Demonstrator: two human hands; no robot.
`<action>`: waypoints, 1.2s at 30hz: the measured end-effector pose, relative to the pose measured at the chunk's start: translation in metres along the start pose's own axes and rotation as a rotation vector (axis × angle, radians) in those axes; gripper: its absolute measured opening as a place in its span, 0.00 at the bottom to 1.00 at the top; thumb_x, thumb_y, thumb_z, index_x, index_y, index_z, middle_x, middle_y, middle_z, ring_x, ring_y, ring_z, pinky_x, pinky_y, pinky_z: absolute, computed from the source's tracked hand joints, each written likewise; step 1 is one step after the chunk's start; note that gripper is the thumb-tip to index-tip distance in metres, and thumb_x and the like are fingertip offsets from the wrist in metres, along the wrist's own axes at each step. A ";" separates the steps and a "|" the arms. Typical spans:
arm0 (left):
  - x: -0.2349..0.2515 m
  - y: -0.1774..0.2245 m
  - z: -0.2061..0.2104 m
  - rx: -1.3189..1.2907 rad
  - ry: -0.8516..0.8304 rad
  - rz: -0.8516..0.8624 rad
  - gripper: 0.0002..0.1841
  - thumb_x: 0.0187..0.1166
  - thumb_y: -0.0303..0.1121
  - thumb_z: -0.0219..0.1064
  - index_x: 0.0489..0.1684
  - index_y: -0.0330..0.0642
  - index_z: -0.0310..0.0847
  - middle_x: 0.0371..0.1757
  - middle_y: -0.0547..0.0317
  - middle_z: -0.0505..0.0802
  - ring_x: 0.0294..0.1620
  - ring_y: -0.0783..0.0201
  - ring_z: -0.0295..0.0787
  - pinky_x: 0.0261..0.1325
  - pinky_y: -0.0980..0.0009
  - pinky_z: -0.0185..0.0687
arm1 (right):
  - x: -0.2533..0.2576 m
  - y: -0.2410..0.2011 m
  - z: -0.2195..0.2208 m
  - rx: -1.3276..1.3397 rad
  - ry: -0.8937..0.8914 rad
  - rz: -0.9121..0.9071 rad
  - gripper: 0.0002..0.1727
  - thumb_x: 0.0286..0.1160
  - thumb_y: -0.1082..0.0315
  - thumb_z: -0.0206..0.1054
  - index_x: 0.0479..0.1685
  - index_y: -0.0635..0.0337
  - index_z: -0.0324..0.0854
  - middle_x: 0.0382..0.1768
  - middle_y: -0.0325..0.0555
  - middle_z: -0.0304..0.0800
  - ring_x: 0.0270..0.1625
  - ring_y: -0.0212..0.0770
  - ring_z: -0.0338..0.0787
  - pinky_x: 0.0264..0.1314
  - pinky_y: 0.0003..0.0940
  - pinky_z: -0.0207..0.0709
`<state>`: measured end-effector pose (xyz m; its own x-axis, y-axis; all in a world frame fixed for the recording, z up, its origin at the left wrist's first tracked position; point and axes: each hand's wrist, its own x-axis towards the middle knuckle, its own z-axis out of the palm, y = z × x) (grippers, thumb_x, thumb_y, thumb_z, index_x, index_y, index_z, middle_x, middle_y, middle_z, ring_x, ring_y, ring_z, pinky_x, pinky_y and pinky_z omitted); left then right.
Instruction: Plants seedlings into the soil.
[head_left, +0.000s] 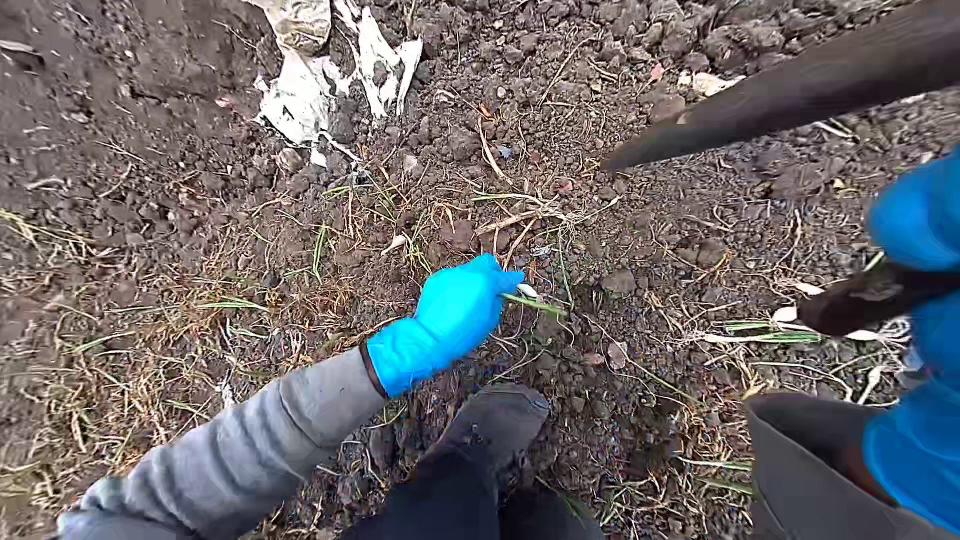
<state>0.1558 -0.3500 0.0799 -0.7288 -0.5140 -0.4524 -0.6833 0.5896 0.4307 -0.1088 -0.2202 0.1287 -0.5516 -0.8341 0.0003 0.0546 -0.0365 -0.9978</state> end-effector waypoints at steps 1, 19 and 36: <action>0.012 -0.007 -0.022 0.035 0.079 -0.017 0.17 0.84 0.31 0.64 0.63 0.58 0.94 0.56 0.54 0.95 0.53 0.52 0.94 0.52 0.45 0.88 | 0.015 0.014 0.051 -0.135 0.127 0.202 0.20 0.90 0.58 0.50 0.24 0.48 0.75 0.11 0.29 0.70 0.11 0.26 0.71 0.13 0.22 0.70; 0.183 0.012 -0.024 0.434 -0.211 -0.015 0.13 0.85 0.41 0.65 0.55 0.49 0.93 0.57 0.45 0.95 0.63 0.40 0.90 0.61 0.32 0.81 | -0.058 0.087 -0.012 -0.569 0.133 0.591 0.39 0.92 0.36 0.34 0.38 0.48 0.89 0.19 0.40 0.80 0.20 0.41 0.78 0.23 0.48 0.70; 0.104 -0.014 -0.135 0.098 -0.001 -0.377 0.17 0.88 0.47 0.62 0.47 0.44 0.93 0.44 0.44 0.95 0.52 0.43 0.92 0.58 0.34 0.81 | -0.083 0.100 -0.031 -0.080 0.196 0.737 0.37 0.96 0.46 0.30 0.58 0.57 0.87 0.11 0.34 0.67 0.11 0.32 0.62 0.13 0.32 0.60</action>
<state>0.0838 -0.4959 0.1324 -0.4274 -0.7051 -0.5658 -0.8955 0.4163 0.1575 -0.0836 -0.1377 0.0265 -0.5336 -0.5147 -0.6711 0.4093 0.5372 -0.7374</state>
